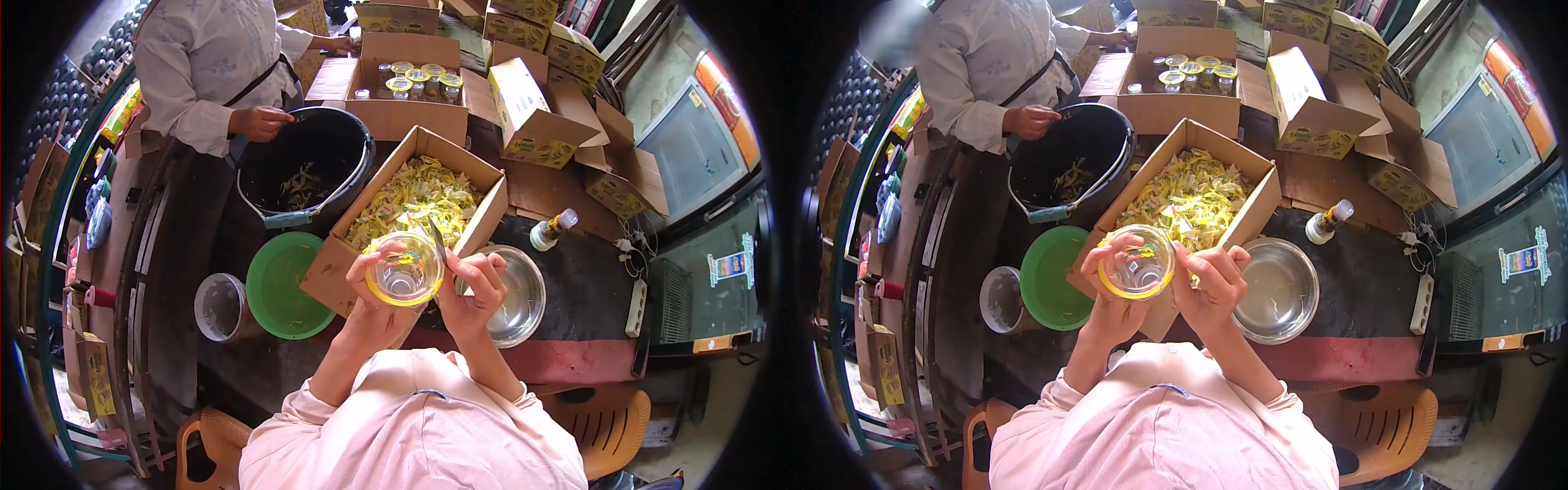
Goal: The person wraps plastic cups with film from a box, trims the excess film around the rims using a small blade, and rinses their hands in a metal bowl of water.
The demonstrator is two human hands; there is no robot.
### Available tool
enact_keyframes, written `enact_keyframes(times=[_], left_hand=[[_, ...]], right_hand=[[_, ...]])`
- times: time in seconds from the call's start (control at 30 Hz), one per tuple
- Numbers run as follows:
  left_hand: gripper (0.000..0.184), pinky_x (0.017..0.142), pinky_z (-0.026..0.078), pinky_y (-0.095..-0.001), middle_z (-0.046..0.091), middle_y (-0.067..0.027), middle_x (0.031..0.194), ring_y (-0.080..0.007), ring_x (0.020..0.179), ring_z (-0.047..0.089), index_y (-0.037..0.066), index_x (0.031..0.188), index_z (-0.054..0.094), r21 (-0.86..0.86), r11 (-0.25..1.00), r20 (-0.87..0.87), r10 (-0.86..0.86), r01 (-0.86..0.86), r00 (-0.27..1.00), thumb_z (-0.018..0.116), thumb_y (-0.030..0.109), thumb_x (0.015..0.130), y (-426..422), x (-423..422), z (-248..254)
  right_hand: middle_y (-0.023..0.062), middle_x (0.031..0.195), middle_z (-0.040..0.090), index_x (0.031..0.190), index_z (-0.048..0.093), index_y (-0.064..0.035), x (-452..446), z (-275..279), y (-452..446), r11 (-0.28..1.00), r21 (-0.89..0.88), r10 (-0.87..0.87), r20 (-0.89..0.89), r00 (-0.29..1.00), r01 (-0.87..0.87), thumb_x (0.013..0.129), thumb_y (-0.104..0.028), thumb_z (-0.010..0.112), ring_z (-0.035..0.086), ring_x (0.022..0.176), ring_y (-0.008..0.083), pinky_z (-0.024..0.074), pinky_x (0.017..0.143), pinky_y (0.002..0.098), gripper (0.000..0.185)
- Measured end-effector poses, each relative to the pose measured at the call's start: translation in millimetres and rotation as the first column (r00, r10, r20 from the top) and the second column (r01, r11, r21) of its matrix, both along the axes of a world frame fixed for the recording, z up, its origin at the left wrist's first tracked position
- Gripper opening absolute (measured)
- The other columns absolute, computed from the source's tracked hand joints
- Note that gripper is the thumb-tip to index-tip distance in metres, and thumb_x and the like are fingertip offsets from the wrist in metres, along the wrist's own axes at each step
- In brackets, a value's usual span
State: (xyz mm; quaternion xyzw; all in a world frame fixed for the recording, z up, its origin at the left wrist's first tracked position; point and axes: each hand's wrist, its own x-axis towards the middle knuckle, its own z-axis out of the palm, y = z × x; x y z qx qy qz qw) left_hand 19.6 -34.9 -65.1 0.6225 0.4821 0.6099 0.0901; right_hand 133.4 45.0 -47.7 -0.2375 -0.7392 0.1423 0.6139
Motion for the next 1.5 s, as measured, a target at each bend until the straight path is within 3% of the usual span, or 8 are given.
enact_keyframes(times=[0.07, 0.37, 0.47, 0.57, 0.77, 0.97, 1.37, 1.5], left_hand=[[0.072, 0.086, 0.042, -0.0339, 0.031, -0.0188, 0.120, -0.0260, 0.109, 0.042, 0.008, 0.126, 0.008, 0.044, 0.998, 0.062, -0.058, 0.055, 0.996, 0.058, -0.003, 0.075, 2.8, -2.4, -1.3], [0.075, 0.085, 0.043, -0.0337, 0.031, -0.0184, 0.120, -0.0262, 0.107, 0.043, 0.009, 0.128, 0.008, -0.017, 0.995, 0.005, -0.101, 0.102, 0.995, 0.059, -0.004, 0.074, 0.3, -4.4, 2.8], [0.071, 0.089, 0.038, -0.0375, 0.036, -0.0214, 0.119, -0.0278, 0.104, 0.047, 0.007, 0.121, 0.008, -0.091, 0.991, 0.095, -0.087, 0.096, 0.992, 0.060, -0.004, 0.074, -1.7, -6.9, 3.4], [0.070, 0.090, 0.037, -0.0378, 0.037, -0.0207, 0.118, -0.0277, 0.106, 0.046, 0.007, 0.121, 0.010, -0.081, 0.990, 0.112, -0.106, 0.115, 0.988, 0.060, -0.004, 0.073, -1.0, -8.9, 4.3], [0.071, 0.084, 0.042, -0.0352, 0.040, -0.0189, 0.115, -0.0259, 0.098, 0.052, 0.008, 0.120, 0.012, -0.069, 0.995, 0.087, -0.071, 0.077, 0.994, 0.064, -0.002, 0.072, 0.5, -7.6, 18.2], [0.072, 0.081, 0.043, -0.0340, 0.041, -0.0172, 0.113, -0.0247, 0.095, 0.053, 0.010, 0.119, 0.013, -0.077, 0.994, 0.054, -0.075, 0.079, 0.996, 0.068, 0.002, 0.073, 1.6, -6.1, 15.0], [0.075, 0.085, 0.041, -0.0348, 0.044, -0.0162, 0.110, -0.0252, 0.101, 0.049, 0.007, 0.122, 0.012, -0.120, 0.981, 0.041, -0.149, 0.153, 0.988, 0.067, 0.002, 0.071, 3.1, -11.7, 8.1], [0.075, 0.087, 0.040, -0.0357, 0.045, -0.0162, 0.109, -0.0252, 0.100, 0.049, 0.007, 0.122, 0.013, -0.105, 0.977, 0.132, -0.169, 0.184, 0.977, 0.068, 0.001, 0.070, 3.2, -12.1, 9.1]], right_hand=[[-0.0033, 0.058, 0.053, 0.079, 0.067, -0.0112, 0.4, 0.0, 2.6, 0.999, -0.026, 0.043, -0.002, 0.999, -0.043, 0.065, -0.002, 0.073, 0.044, 0.050, 0.0089, 0.0249, 0.060, 0.0265, 0.018], [-0.0022, 0.059, 0.055, 0.078, 0.067, -0.0120, 4.1, 2.1, 6.2, 0.999, -0.014, 0.047, 0.012, 0.999, -0.047, 0.065, -0.002, 0.072, 0.044, 0.050, 0.0098, 0.0247, 0.059, 0.0271, 0.017], [-0.0025, 0.059, 0.055, 0.077, 0.066, -0.0127, 8.7, -3.0, 8.7, 0.996, -0.021, 0.086, 0.025, 0.996, -0.086, 0.065, -0.003, 0.072, 0.044, 0.050, 0.0100, 0.0246, 0.060, 0.0271, 0.017], [0.0012, 0.060, 0.057, 0.077, 0.065, -0.0074, 11.1, -1.9, 4.3, 0.996, -0.034, 0.082, 0.056, 0.995, -0.080, 0.066, -0.001, 0.071, 0.048, 0.052, 0.0118, 0.0279, 0.063, 0.0269, 0.014], [-0.0050, 0.059, 0.054, 0.075, 0.065, -0.0142, 8.6, 3.4, 4.3, 0.998, 0.050, 0.019, 0.072, 0.997, -0.023, 0.064, -0.002, 0.073, 0.045, 0.050, 0.0080, 0.0243, 0.061, 0.0264, 0.018], [-0.0051, 0.059, 0.053, 0.076, 0.065, -0.0138, 5.9, 7.9, 2.2, 0.998, 0.061, -0.014, 0.066, 0.998, 0.010, 0.063, -0.002, 0.073, 0.045, 0.051, 0.0082, 0.0243, 0.061, 0.0264, 0.019], [-0.0021, 0.059, 0.055, 0.076, 0.066, -0.0125, 5.2, 1.7, 7.2, 0.999, -0.035, 0.038, 0.019, 0.999, -0.037, 0.064, -0.004, 0.073, 0.045, 0.050, 0.0099, 0.0255, 0.061, 0.0268, 0.016], [-0.0016, 0.060, 0.056, 0.077, 0.066, -0.0120, 7.3, -0.9, 7.0, 0.995, -0.068, 0.078, 0.020, 0.997, -0.077, 0.064, -0.003, 0.073, 0.045, 0.051, 0.0103, 0.0261, 0.061, 0.0269, 0.017]])
